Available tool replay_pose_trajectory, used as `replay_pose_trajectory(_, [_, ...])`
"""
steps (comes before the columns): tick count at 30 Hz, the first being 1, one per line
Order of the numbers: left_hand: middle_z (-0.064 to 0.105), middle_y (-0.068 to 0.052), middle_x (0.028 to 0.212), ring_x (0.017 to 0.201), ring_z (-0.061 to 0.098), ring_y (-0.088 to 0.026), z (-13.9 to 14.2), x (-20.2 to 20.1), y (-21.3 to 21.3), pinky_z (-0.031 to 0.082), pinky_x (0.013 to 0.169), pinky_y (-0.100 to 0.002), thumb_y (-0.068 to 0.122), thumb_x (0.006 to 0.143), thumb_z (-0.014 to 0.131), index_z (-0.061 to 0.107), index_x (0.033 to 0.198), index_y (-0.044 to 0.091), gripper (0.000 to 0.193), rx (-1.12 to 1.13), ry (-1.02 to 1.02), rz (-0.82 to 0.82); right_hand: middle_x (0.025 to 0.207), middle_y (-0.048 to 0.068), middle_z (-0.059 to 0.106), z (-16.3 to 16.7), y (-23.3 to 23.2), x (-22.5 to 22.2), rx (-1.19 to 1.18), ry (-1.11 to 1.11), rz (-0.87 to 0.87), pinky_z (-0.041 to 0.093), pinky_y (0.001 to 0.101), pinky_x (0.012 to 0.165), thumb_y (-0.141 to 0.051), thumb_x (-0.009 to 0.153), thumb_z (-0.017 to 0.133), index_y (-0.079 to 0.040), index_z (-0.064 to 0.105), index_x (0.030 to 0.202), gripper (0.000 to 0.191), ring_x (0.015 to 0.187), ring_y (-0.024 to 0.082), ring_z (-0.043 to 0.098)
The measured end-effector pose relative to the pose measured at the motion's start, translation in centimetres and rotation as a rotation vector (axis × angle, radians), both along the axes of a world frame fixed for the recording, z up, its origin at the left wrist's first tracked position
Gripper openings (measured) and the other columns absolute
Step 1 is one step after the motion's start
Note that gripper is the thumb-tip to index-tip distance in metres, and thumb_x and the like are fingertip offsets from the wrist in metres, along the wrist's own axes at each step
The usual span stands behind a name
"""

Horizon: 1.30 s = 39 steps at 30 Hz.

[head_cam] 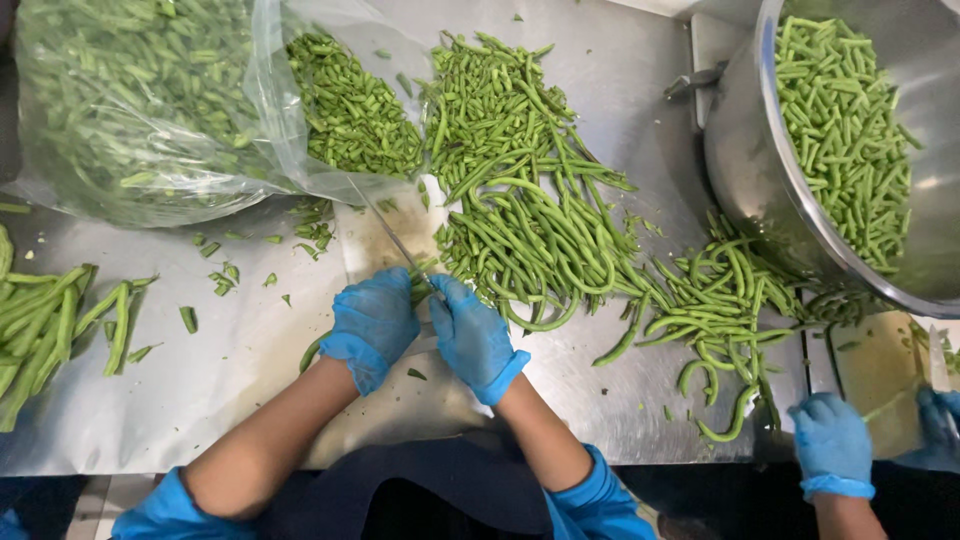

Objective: The person trims the ends off green beans on a small cutting board, cutting them in batches with a knife and moving trimmed beans aside while pushing untrimmed beans toward the board. A coworker trims beans on a separate board at the right side of the table.

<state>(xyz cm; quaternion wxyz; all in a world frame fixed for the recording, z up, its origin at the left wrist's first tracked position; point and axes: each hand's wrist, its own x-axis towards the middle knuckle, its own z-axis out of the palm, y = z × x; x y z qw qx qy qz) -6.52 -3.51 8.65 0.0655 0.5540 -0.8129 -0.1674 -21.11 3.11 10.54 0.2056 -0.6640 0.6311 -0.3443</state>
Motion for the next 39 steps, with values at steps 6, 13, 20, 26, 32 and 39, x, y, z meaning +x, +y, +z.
replay_pose_trajectory(6, [0.066, -0.017, 0.084, 0.069, 0.069, -0.037, 0.2, -0.3, 0.9, 0.055, 0.059, -0.051, 0.047, 0.072, 0.078, 0.059, 0.092, 0.006, 0.049, -0.094, -0.018, -0.110, 0.089, 0.019, 0.070, -1.0, -0.5, -0.5, 0.197, -0.085, -0.013, 0.054, 0.0457, 0.071, -0.022, 0.106, 0.055, -0.006, 0.063, 0.109, 0.018, 0.079, 0.037, 0.070])
replay_pose_trajectory(13, [0.068, -0.013, 0.081, 0.070, 0.070, -0.035, 1.3, 3.2, 1.7, 0.057, 0.064, -0.048, 0.019, 0.077, 0.069, 0.061, 0.091, 0.010, 0.019, -0.127, -0.073, -0.213, 0.073, 0.000, 0.060, -3.1, -0.4, -3.3, 0.232, -0.385, 0.001, 0.047, 0.0297, 0.064, -0.025, 0.107, 0.054, -0.003, 0.064, 0.093, 0.027, 0.068, 0.013, 0.054])
replay_pose_trajectory(20, [0.072, -0.024, 0.104, 0.091, 0.070, -0.045, 2.6, 19.6, -1.9, 0.055, 0.079, -0.056, 0.042, 0.085, 0.071, 0.066, 0.120, 0.009, 0.048, -0.089, -0.116, 0.409, 0.073, -0.005, 0.053, -4.9, 1.9, -8.2, 0.441, -0.872, -0.046, 0.038, 0.0219, 0.054, -0.027, 0.106, 0.052, -0.008, 0.065, 0.099, 0.024, 0.061, 0.004, 0.045])
replay_pose_trajectory(26, [0.072, -0.020, 0.109, 0.093, 0.071, -0.040, -0.6, 25.5, -1.7, 0.056, 0.081, -0.051, 0.040, 0.085, 0.071, 0.063, 0.128, 0.013, 0.051, 0.495, -0.435, 0.632, 0.067, -0.001, 0.055, -8.5, 2.9, -8.9, 0.775, -0.849, 0.159, 0.036, 0.0231, 0.044, -0.034, 0.107, 0.052, -0.007, 0.062, 0.089, 0.033, 0.049, 0.005, 0.043])
replay_pose_trajectory(32, [0.071, -0.017, 0.114, 0.095, 0.072, -0.035, -2.0, 23.9, -2.5, 0.057, 0.082, -0.047, 0.039, 0.084, 0.071, 0.061, 0.135, 0.017, 0.056, 0.557, -0.507, 0.582, 0.072, 0.005, 0.067, -9.0, 3.1, -8.5, 0.889, -0.896, 0.250, 0.039, 0.0240, 0.045, -0.036, 0.106, 0.055, -0.007, 0.062, 0.093, 0.033, 0.051, 0.007, 0.049])
replay_pose_trajectory(39, [0.071, -0.012, 0.120, 0.097, 0.073, -0.029, 0.4, 17.6, -6.7, 0.059, 0.084, -0.041, 0.037, 0.084, 0.072, 0.058, 0.144, 0.021, 0.064, 0.495, -0.570, 0.428, 0.073, 0.004, 0.064, -7.7, 2.3, -8.9, 1.007, -1.054, 0.326, 0.038, 0.0227, 0.045, -0.035, 0.104, 0.053, -0.013, 0.064, 0.120, 0.030, 0.048, 0.007, 0.046])
